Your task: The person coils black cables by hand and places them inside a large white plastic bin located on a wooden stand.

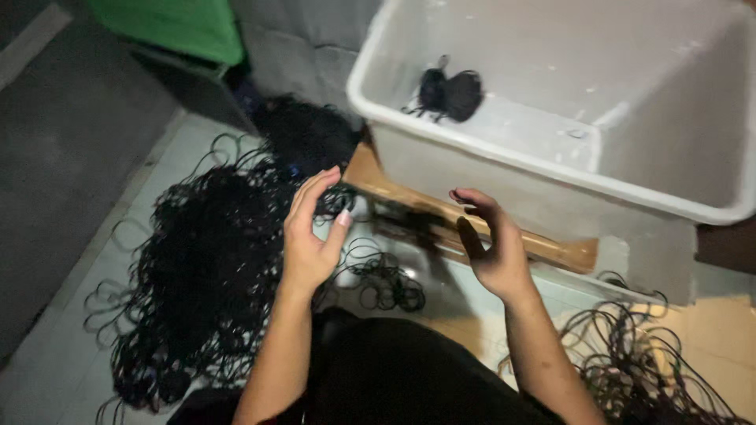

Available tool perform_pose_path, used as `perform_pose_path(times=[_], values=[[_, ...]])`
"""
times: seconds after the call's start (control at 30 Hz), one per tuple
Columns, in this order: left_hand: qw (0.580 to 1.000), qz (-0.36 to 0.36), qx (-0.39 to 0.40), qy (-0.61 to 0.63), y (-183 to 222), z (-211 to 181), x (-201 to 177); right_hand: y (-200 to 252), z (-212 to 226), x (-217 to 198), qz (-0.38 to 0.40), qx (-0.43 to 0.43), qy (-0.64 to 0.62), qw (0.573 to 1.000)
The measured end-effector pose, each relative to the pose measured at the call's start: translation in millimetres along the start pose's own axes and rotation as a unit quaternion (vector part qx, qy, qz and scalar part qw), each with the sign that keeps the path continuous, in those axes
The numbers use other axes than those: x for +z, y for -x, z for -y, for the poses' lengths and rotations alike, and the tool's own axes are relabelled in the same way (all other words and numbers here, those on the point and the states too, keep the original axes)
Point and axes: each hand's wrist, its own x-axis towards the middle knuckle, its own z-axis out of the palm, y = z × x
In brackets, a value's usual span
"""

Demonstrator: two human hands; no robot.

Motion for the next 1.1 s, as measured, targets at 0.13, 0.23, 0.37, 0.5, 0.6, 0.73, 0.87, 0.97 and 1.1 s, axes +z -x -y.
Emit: perform_pose_path(times=[0.13, 0.23, 0.37, 0.5, 0.6, 0.73, 0.87, 0.97, 1.1], values=[[0.999, -0.022, -0.012, -0.029, 22, 3, -50, -5, 17, 40, 0.043, -0.027, -0.021, 0.998], [0.998, -0.029, -0.037, -0.039, 35, 8, -93, -11, 29, 82, 0.049, 0.003, -0.055, 0.997], [0.995, -0.039, -0.067, -0.062, 51, 18, -155, -15, 51, 130, 0.076, 0.043, -0.073, 0.993], [0.992, -0.028, -0.102, -0.069, 63, 37, -199, -18, 65, 173, 0.083, 0.023, -0.068, 0.994], [0.982, 0.003, -0.167, -0.085, 62, 57, -216, -13, 71, 194, 0.086, 0.06, -0.073, 0.992], [0.983, 0.049, -0.162, -0.074, 59, 92, -217, -10, 56, 209, 0.088, 0.089, -0.069, 0.99], [0.975, 0.062, -0.206, -0.051, 71, 136, -195, -5, 12, 226, 0.093, 0.137, -0.072, 0.984], [0.958, 0.052, -0.28, -0.023, 90, 185, -168, -3, -36, 245, 0.117, 0.15, -0.054, 0.98], [0.947, -0.002, -0.312, -0.073, 145, 265, -125, 8, -114, 279, 0.157, 0.216, -0.05, 0.962]])
